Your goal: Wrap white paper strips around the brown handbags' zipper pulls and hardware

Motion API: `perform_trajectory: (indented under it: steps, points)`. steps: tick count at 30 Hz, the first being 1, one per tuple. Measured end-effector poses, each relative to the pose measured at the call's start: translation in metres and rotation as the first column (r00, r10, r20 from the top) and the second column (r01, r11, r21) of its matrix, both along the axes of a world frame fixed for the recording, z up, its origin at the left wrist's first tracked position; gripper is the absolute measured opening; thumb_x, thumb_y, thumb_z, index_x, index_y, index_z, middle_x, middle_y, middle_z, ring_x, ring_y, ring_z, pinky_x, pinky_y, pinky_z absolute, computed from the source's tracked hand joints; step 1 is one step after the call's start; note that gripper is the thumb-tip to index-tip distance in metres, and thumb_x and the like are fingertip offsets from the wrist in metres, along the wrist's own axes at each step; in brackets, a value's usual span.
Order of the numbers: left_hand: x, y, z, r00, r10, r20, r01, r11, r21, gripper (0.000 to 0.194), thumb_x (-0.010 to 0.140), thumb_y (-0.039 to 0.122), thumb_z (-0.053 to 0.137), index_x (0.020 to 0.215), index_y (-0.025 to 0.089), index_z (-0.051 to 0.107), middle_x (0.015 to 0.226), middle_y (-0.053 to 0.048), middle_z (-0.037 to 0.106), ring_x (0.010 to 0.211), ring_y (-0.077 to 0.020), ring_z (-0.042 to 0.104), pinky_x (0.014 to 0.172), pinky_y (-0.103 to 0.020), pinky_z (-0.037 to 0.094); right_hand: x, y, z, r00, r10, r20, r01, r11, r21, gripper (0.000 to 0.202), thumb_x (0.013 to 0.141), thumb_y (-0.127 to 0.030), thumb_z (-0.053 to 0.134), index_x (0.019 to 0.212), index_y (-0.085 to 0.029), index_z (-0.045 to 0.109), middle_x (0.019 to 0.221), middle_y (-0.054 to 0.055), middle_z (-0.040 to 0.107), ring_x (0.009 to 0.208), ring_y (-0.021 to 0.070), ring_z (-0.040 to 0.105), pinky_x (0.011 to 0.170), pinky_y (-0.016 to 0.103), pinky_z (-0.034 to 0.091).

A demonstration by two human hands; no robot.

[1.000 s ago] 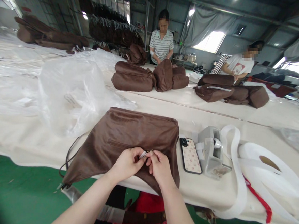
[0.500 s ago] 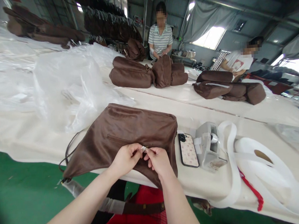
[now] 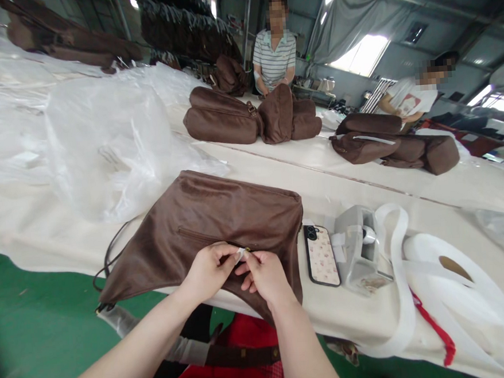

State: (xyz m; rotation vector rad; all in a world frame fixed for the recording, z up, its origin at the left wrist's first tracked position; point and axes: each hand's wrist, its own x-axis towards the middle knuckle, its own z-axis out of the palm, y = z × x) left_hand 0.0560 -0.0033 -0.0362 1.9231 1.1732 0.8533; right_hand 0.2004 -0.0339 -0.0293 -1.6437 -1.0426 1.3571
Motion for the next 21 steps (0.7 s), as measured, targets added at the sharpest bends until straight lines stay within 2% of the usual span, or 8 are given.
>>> perform_trajectory:
  steps: [4, 9, 11, 14, 16, 19, 21]
  points:
    - [0.001, 0.003, 0.002, 0.999, 0.001, 0.034, 0.001, 0.997, -0.071, 0.020, 0.082, 0.016, 0.055, 0.077, 0.022, 0.073, 0.081, 0.001, 0.074, 0.076, -0.0144, 0.065, 0.074, -0.023, 0.047, -0.001, 0.000, -0.002, 1.000, -0.025, -0.003, 0.025, 1.000, 0.001, 0.034, 0.078, -0.047, 0.058, 0.076, -0.014, 0.065, 0.069, 0.004, 0.069, 0.034, 0.0051, 0.048, 0.030, 0.016, 0.033]
    - [0.003, 0.006, 0.008, 0.996, 0.055, 0.072, -0.037, 0.970, -0.239, 0.015, 0.081, 0.022, 0.059, 0.076, 0.019, 0.072, 0.074, 0.001, 0.073, 0.067, -0.0137, 0.066, 0.064, -0.021, 0.047, 0.002, 0.004, -0.002, 0.997, -0.041, -0.059, 0.040, 0.999, -0.019, 0.034, 0.074, -0.049, 0.061, 0.074, -0.015, 0.063, 0.060, -0.001, 0.062, 0.033, 0.0042, 0.044, 0.029, 0.015, 0.029]
    - [0.005, 0.003, 0.007, 0.993, 0.104, 0.056, -0.089, 0.971, -0.222, 0.014, 0.081, 0.025, 0.061, 0.072, 0.019, 0.070, 0.070, 0.001, 0.072, 0.063, -0.0131, 0.064, 0.062, -0.021, 0.047, 0.003, 0.005, -0.001, 0.997, -0.032, -0.068, 0.031, 0.999, -0.026, 0.035, 0.073, -0.050, 0.061, 0.074, -0.015, 0.063, 0.059, -0.002, 0.060, 0.033, 0.0041, 0.044, 0.029, 0.014, 0.029]
    - [0.007, -0.005, 0.000, 0.984, 0.177, 0.010, -0.177, 0.984, -0.014, 0.015, 0.082, 0.021, 0.059, 0.070, 0.019, 0.067, 0.067, 0.001, 0.068, 0.063, -0.0127, 0.062, 0.064, -0.022, 0.046, 0.001, 0.006, -0.002, 0.999, -0.027, -0.029, 0.027, 0.999, -0.021, 0.034, 0.075, -0.048, 0.060, 0.070, -0.015, 0.061, 0.058, -0.002, 0.060, 0.033, 0.0042, 0.044, 0.029, 0.014, 0.030]
    - [0.009, -0.010, -0.008, 0.980, 0.200, -0.020, -0.194, 0.968, 0.161, 0.015, 0.082, 0.015, 0.056, 0.073, 0.019, 0.066, 0.068, 0.000, 0.066, 0.065, -0.0134, 0.061, 0.065, -0.024, 0.046, -0.001, 0.006, -0.004, 0.999, -0.027, 0.020, 0.027, 1.000, -0.005, 0.031, 0.077, -0.045, 0.058, 0.067, -0.016, 0.060, 0.055, -0.003, 0.058, 0.033, 0.0045, 0.045, 0.029, 0.014, 0.030]
    - [0.009, -0.015, -0.019, 0.982, 0.170, -0.084, -0.128, 0.921, 0.367, 0.017, 0.083, 0.010, 0.051, 0.079, 0.017, 0.066, 0.071, -0.003, 0.063, 0.064, -0.0153, 0.058, 0.064, -0.027, 0.048, -0.003, 0.006, -0.011, 0.991, -0.036, 0.126, 0.033, 0.999, 0.025, 0.028, 0.080, -0.039, 0.055, 0.064, -0.017, 0.057, 0.048, -0.005, 0.054, 0.032, 0.0052, 0.044, 0.030, 0.014, 0.029]
    - [0.009, -0.015, -0.023, 0.982, 0.129, -0.138, -0.055, 0.892, 0.449, 0.018, 0.084, 0.009, 0.049, 0.085, 0.015, 0.066, 0.074, -0.004, 0.062, 0.065, -0.0166, 0.058, 0.065, -0.029, 0.050, -0.004, 0.005, -0.014, 0.983, -0.042, 0.180, 0.034, 0.998, 0.045, 0.027, 0.082, -0.037, 0.053, 0.063, -0.018, 0.057, 0.044, -0.006, 0.051, 0.031, 0.0054, 0.042, 0.030, 0.014, 0.029]
